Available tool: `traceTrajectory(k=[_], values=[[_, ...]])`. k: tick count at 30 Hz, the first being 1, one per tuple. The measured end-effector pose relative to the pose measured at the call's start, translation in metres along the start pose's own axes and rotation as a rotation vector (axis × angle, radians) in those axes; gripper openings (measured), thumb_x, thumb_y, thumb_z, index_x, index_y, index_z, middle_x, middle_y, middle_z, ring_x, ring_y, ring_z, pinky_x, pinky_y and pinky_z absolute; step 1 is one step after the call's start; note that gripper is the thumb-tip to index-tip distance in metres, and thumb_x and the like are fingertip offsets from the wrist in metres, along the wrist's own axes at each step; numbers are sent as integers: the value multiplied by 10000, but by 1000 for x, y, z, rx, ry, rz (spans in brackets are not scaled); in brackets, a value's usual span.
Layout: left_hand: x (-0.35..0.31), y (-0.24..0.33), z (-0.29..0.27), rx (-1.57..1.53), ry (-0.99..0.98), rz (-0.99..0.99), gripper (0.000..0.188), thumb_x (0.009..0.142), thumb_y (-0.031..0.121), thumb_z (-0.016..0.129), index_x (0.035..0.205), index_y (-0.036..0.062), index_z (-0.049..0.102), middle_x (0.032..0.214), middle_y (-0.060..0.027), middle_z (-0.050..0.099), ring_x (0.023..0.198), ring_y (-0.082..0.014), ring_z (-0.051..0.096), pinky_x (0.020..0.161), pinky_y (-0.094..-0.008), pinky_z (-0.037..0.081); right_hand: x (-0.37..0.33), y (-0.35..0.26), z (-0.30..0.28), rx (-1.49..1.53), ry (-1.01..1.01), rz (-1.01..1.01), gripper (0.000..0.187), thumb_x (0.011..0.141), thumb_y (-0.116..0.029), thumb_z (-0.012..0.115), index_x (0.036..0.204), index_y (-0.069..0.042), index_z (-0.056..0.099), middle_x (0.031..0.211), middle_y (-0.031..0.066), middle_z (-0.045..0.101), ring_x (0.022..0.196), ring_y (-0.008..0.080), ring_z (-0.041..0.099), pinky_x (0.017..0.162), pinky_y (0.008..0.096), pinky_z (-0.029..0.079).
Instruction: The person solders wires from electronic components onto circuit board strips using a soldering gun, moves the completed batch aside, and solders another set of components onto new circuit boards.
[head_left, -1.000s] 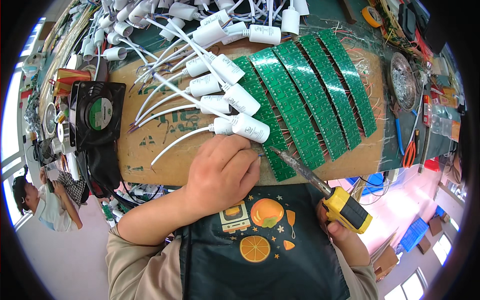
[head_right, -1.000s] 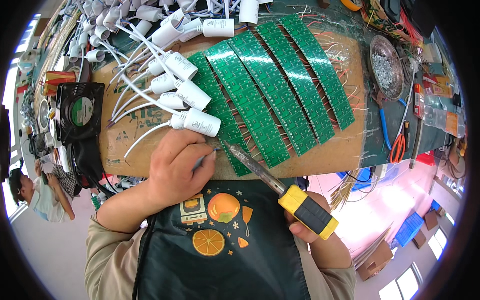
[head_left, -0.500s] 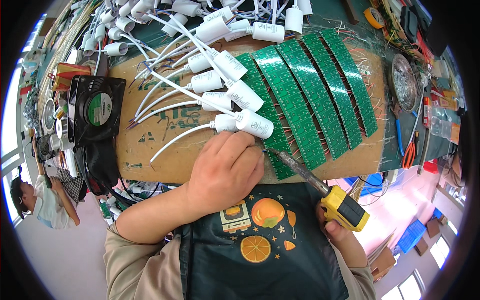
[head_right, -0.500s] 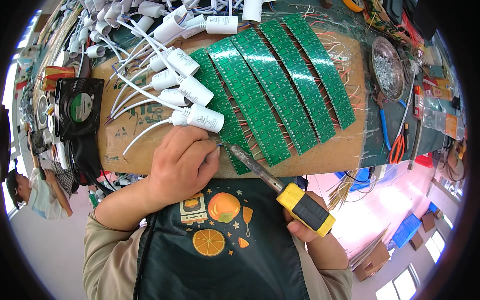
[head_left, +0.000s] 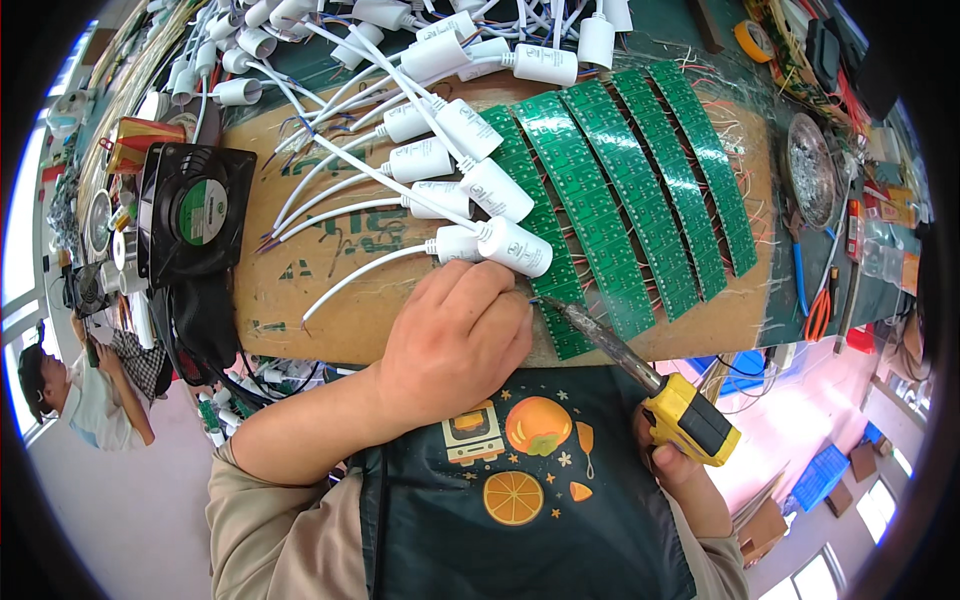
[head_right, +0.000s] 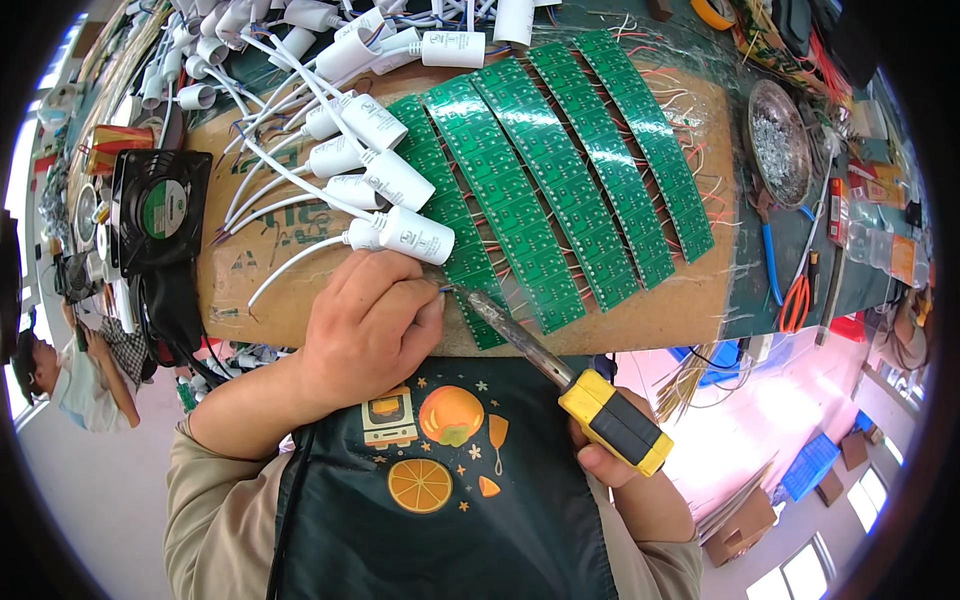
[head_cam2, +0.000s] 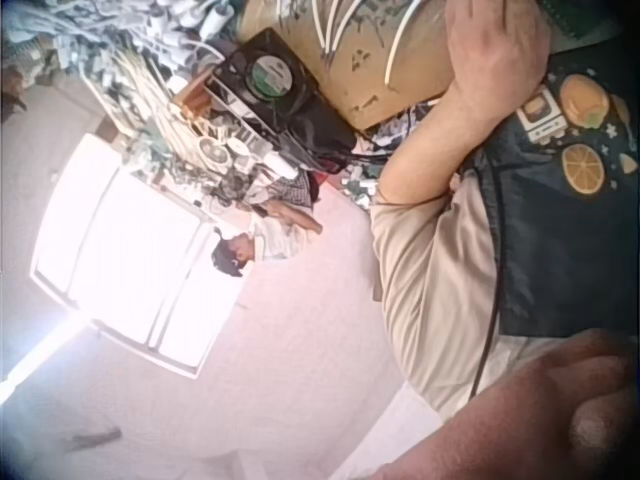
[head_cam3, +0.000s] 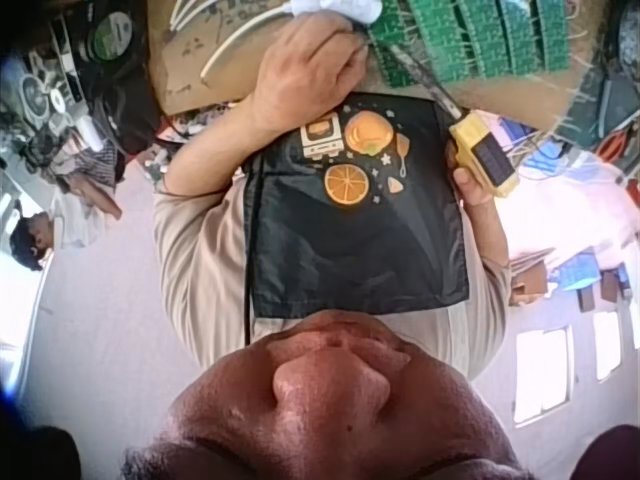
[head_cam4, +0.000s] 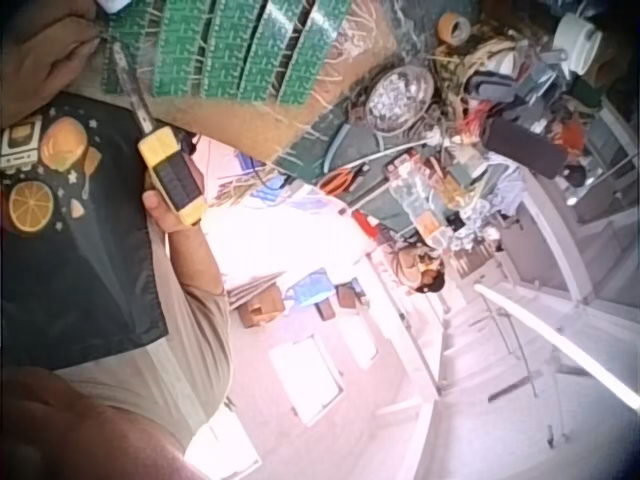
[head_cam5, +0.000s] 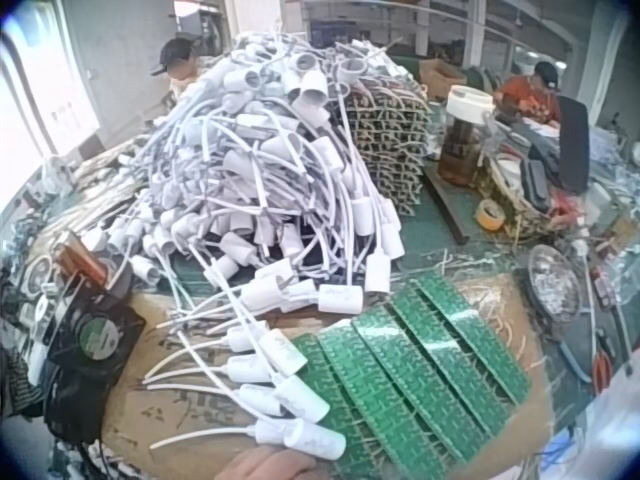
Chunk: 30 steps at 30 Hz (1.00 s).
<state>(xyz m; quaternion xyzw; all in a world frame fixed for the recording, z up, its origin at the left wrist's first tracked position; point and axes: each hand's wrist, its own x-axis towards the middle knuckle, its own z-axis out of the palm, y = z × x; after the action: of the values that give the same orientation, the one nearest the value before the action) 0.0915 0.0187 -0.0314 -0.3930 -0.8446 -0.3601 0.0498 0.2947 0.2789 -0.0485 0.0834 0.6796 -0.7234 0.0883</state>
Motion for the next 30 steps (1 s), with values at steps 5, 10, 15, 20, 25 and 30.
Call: traceTrajectory(k=[5,10,15,20,25,30], values=[[-4,-1,-2,8,16,-4,219,689,-20,735,878,25,634,911,-100,573,748,-284,585,659,-376,493,-1,-2,3,29,31,29,376,831,-367,736,780,-24,589,680,51,551,594,196,535,543,314,402],[1,0,-1,7,-6,0,213,693,-19,733,878,23,634,905,-104,574,750,-288,583,664,-376,493,-3,4,-1,87,16,33,384,827,-363,760,840,-18,591,693,53,553,574,170,523,536,293,404],[3,-1,-5,-12,-18,-1,187,705,-15,732,861,21,635,894,-103,578,754,-287,585,668,-373,493,-6,8,1,268,42,58,480,817,-365,790,1044,3,582,760,35,561,627,129,526,563,262,411],[3,2,-8,-20,-23,-2,157,717,-2,732,836,25,633,897,-101,580,776,-290,590,689,-378,499,1,0,9,297,149,154,706,734,-538,820,1187,-56,573,672,-3,521,513,101,471,442,231,342],[2,-1,-6,-16,-19,-2,143,736,34,730,832,33,624,904,-101,579,819,-295,597,715,-381,511,10,0,8,294,143,83,703,738,-540,815,1187,-56,575,635,0,510,522,99,487,455,228,347],[3,0,-5,-4,-7,17,144,738,34,730,836,34,624,902,-105,579,815,-300,597,717,-384,511,2,23,-1,595,5,69,681,781,-203,824,1363,-72,497,1210,100,597,772,105,538,646,230,434]])
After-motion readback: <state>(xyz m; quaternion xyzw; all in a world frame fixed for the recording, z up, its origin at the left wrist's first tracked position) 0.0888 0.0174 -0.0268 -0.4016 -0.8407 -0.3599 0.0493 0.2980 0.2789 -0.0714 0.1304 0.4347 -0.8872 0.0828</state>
